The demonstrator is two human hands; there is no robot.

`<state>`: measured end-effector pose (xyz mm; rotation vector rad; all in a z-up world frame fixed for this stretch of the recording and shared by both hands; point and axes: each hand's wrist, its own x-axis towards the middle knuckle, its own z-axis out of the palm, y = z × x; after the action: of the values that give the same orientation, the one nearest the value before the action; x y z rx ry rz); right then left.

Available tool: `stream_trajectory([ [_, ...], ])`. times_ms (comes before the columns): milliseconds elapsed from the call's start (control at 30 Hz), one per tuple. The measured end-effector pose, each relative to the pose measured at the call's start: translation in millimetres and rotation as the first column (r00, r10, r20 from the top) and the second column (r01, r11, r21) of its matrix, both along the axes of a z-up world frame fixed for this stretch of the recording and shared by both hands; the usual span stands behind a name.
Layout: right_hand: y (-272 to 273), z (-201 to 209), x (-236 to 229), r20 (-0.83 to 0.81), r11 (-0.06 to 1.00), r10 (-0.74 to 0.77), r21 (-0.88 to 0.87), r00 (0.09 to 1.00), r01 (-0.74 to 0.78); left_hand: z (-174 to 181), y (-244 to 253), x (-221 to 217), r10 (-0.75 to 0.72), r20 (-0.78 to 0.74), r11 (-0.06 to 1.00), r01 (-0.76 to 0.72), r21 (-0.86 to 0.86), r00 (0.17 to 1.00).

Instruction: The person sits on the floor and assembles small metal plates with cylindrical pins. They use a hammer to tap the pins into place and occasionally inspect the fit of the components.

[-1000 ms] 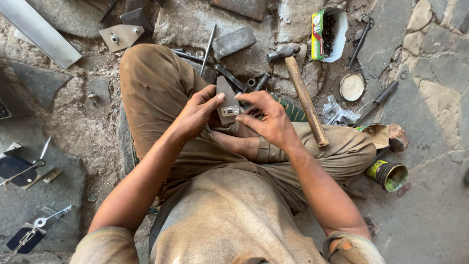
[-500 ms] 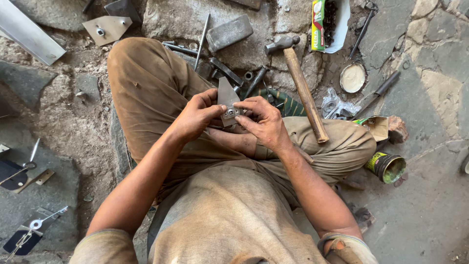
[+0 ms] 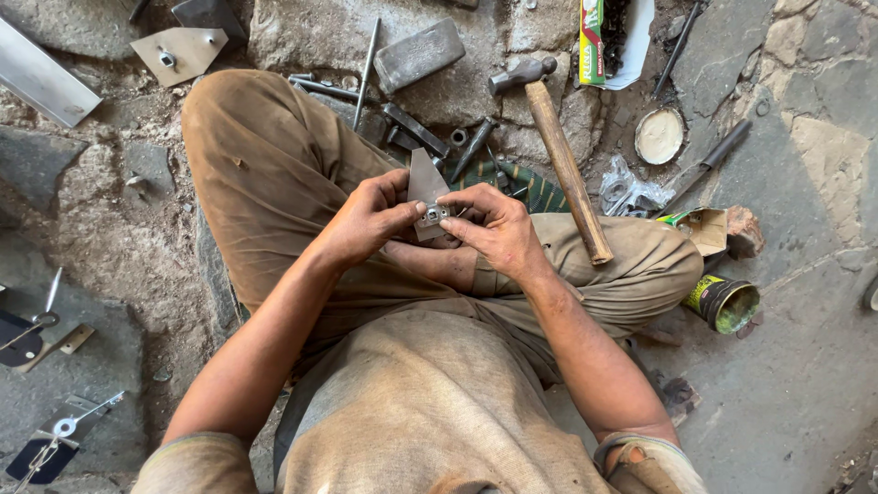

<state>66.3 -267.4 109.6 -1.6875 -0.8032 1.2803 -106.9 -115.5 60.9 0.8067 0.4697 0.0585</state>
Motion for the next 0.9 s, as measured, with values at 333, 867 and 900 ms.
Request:
stream_trajectory([
  [333, 1.2, -29.2, 4.1, -0.058, 0.98, -0.121, -0.167, 0.991, 0.11, -31.8, -2.3, 12.3, -0.043, -0.09, 0.987, 0.028, -0.16, 0.995],
  [867, 0.6, -40.6, 4.6, -0.088, 0.975, -0.129, -0.194, 0.988, 0.11, -51.6, -1.1, 20.2, -0.08, -0.103, 0.997, 0.082, 0.01, 0.991],
  [900, 0.6, -41.3, 4.4, -0.093, 0.975, -0.132, -0.193, 0.987, 0.112, -51.5, -0.6, 20.7, -0.081, -0.111, 0.997, 0.081, 0.004, 0.991],
])
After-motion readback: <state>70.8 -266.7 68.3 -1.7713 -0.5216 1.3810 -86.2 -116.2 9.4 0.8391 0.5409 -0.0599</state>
